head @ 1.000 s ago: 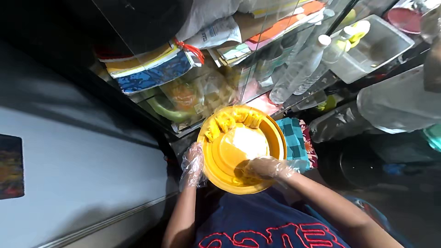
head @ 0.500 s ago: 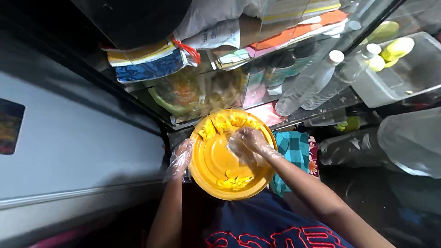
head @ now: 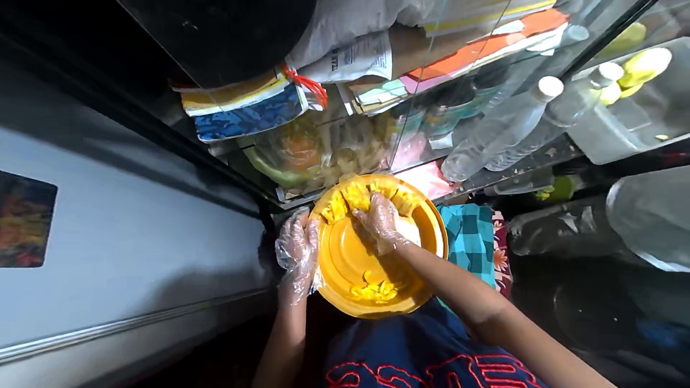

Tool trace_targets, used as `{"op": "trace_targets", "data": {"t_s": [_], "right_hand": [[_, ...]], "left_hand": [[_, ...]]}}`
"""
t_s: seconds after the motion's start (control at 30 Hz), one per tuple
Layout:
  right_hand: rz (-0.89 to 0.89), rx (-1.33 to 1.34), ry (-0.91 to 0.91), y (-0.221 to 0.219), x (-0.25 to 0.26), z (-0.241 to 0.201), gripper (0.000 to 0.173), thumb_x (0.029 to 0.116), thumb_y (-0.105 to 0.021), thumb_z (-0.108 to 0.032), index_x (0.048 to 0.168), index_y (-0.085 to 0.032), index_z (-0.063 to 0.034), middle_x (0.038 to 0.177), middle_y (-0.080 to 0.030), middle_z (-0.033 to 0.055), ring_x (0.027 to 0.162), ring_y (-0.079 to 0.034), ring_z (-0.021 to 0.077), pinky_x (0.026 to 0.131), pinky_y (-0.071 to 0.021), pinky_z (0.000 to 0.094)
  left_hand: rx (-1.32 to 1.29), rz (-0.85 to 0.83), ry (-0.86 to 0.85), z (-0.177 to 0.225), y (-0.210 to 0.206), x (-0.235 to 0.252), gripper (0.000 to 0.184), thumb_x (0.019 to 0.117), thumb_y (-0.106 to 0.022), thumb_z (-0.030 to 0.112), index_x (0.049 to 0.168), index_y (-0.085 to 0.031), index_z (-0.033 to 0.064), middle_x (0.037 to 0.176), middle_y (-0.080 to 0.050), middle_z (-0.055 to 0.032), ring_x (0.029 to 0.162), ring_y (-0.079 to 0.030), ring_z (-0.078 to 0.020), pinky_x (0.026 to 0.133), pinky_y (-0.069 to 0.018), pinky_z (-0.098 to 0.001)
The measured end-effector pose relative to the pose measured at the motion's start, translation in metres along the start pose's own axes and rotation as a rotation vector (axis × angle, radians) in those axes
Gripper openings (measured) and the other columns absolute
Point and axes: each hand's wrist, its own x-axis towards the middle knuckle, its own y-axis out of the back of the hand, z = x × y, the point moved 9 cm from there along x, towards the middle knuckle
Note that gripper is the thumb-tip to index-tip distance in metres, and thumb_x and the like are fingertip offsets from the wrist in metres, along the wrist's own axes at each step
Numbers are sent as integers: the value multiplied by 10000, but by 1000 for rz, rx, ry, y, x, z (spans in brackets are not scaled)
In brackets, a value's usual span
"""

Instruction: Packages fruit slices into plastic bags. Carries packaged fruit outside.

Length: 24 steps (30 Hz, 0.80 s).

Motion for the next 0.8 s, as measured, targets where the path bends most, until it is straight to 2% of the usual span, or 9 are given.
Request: {"op": "trace_targets", "data": {"t_s": [0.1,0.23,0.3,0.37,0.43,0.5,0.57,0.67,0.8], "right_hand": [[-9,-60,45,5,7,-9,448,932,-737,-363,1197,-665,-8,1146,-685,228,1103,-654,408,957,-505,620],[-58,65,72,10,1,-10,428,959,-718,-320,1250,-627,-21,1110,-689,239,1040,-671,413,901,-516,635],[-110,212,87,13,0,-10,444,958,-728,-283,1286,-609,-9,1130,-689,232,1053,-674,375,933,-519,599],[-201,396,136,22,-9,-17,427,934,-752,-184,1290,-605,0,1137,-690,193,1022,-678,284,931,-547,493],[-326,533,148,29,-23,-20,425,933,-750,-174,1303,-587,-44,1076,-699,108,880,-698,164,805,-612,364],[-409,607,130,42,-39,-27,424,929,-731,-101,1313,-564,-36,1039,-689,89,804,-691,128,742,-616,311],[-447,663,137,57,-50,-28,424,921,-725,-75,1309,-560,-34,1054,-692,78,841,-694,118,780,-614,298],[-521,777,173,72,-62,-22,353,986,-621,-87,1328,-545,-45,1064,-687,35,895,-682,86,830,-597,277],[-481,820,148,84,-65,-18,278,982,-624,-62,1257,-588,-47,1000,-698,13,878,-678,61,833,-584,250]], "left_hand": [[-62,-36,-116,31,-7,-6,398,1043,-563,340,1345,-639,91,1346,-629,-182,1215,-618,-373,1024,-469,-603],[-198,-181,-97,50,-29,2,482,1000,-646,369,1364,-613,56,1320,-652,-162,1208,-630,-324,1056,-465,-547],[-295,-238,-34,52,-34,3,559,977,-681,383,1412,-559,54,1336,-635,-170,1214,-622,-310,1058,-467,-516],[-420,-309,16,52,-36,-2,621,957,-703,384,1469,-501,96,1380,-605,-158,1240,-604,-293,1061,-471,-500],[-602,-414,1,64,-33,-10,549,978,-687,287,1459,-505,94,1350,-618,-158,1190,-630,-262,1019,-510,-460],[-723,-488,-28,84,-27,-19,408,996,-645,219,1363,-573,56,1216,-668,-131,1056,-660,-181,936,-546,-379],[-767,-510,-4,100,-24,-25,324,998,-637,205,1271,-625,30,1088,-687,-107,938,-660,-141,863,-556,-345],[-771,-498,37,114,-15,-36,313,1023,-603,218,1275,-620,33,1071,-684,-95,914,-662,-123,844,-565,-319],[-759,-460,58,127,-9,-40,300,1003,-626,132,1273,-609,4,1061,-674,-113,899,-651,-129,831,-559,-309]]}}
